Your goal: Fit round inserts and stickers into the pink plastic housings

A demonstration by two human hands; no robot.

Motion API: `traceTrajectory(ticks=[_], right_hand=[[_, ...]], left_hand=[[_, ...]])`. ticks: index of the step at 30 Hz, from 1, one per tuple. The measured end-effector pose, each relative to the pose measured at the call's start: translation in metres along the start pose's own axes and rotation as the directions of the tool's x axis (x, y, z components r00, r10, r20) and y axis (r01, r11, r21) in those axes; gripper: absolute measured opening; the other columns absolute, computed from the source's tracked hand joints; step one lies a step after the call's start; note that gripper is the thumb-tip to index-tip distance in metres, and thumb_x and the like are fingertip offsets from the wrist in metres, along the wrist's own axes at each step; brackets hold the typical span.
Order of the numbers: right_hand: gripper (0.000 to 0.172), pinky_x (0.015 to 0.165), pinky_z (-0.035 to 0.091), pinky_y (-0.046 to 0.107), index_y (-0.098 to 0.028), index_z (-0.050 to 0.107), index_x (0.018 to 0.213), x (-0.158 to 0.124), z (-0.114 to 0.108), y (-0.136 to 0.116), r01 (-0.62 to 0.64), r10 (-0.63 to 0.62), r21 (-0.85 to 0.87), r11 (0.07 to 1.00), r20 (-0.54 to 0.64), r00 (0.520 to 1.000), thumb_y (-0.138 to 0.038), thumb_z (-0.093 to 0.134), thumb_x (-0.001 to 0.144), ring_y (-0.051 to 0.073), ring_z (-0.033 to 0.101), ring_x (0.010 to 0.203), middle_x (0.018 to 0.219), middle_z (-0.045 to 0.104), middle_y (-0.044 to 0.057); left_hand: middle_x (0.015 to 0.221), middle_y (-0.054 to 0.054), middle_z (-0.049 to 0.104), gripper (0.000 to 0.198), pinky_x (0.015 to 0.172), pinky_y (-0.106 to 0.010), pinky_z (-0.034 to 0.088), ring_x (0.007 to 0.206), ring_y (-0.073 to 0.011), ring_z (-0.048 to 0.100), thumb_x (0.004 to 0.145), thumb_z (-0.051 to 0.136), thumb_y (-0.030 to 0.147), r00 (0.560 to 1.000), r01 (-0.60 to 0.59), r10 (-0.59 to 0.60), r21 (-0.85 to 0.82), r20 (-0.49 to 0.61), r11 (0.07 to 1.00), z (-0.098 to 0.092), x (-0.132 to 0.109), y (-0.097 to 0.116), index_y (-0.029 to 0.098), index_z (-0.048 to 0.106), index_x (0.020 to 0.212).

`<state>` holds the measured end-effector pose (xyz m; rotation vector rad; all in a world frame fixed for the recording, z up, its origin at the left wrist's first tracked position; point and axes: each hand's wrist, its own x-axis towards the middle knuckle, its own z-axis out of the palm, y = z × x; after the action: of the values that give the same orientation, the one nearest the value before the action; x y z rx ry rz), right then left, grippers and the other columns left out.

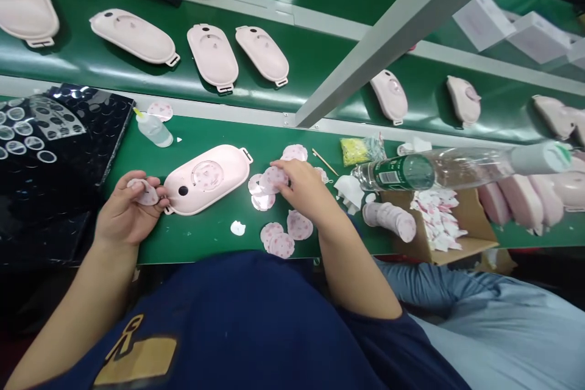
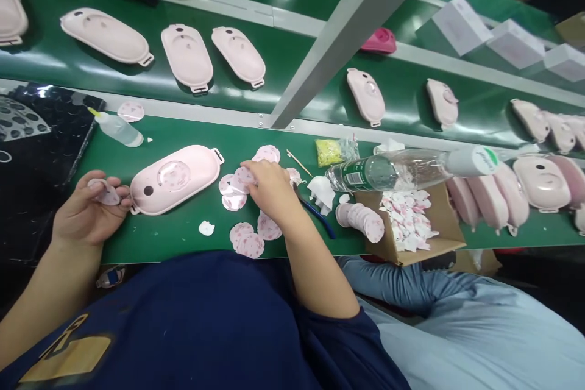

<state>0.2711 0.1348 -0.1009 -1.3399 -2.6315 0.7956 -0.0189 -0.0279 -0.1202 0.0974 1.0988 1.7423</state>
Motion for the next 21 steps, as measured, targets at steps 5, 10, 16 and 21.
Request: traceTrajectory(ticks=[5,10,16,21], right_hand=[[0.034,0.079,0.054,0.036,-0.024,0.065,0.121,-0.002,-0.01,0.008,-0.177,0.169,0.341,0.923,0.053,0.984,-0.023,0.054,0.089,0.02,0.07,0.083,0.097,0.074,0.004],[0.028,0.07,0.054,0.032,-0.021,0.065,0.114,-0.004,-0.011,0.01,-0.276,0.264,0.509,0.815,0.099,0.96,-0.024,0.054,0.089,0.018,0.07,0.073,0.08,0.073,0.002],[0.048,0.059,0.049,0.029,-0.022,0.06,0.132,-0.006,-0.013,0.011,-0.318,0.274,0.516,0.795,0.161,0.948,-0.02,0.054,0.084,0.013,0.055,0.056,0.063,0.058,-0.004],[0.074,0.064,0.054,0.029,-0.022,0.046,0.147,-0.011,-0.009,0.016,-0.344,0.237,0.664,0.664,0.249,0.939,-0.012,0.057,0.075,0.01,0.049,0.058,0.066,0.046,-0.007]], left_hand=[[0.067,-0.003,0.073,0.022,0.043,-0.029,0.059,0.056,-0.0205,0.069,0.059,0.077,0.004,0.999,-0.002,0.002,-0.004,-0.045,1.0,0.0,0.001,0.001,0.019,0.072,0.075],[0.064,-0.001,0.072,0.02,0.04,-0.029,0.057,0.052,-0.0191,0.067,0.064,0.067,0.004,0.994,-0.011,0.012,0.013,-0.108,1.0,0.006,0.003,0.002,0.021,0.071,0.072],[0.062,0.001,0.071,0.021,0.039,-0.027,0.056,0.051,-0.0178,0.066,0.065,0.065,0.004,0.99,-0.012,0.014,0.016,-0.142,1.0,0.009,0.003,0.002,0.023,0.071,0.071],[0.066,0.0,0.073,0.02,0.04,-0.026,0.056,0.054,-0.018,0.067,0.066,0.065,0.005,0.995,-0.017,0.02,0.022,-0.103,1.0,0.004,0.003,0.002,0.022,0.07,0.074]])
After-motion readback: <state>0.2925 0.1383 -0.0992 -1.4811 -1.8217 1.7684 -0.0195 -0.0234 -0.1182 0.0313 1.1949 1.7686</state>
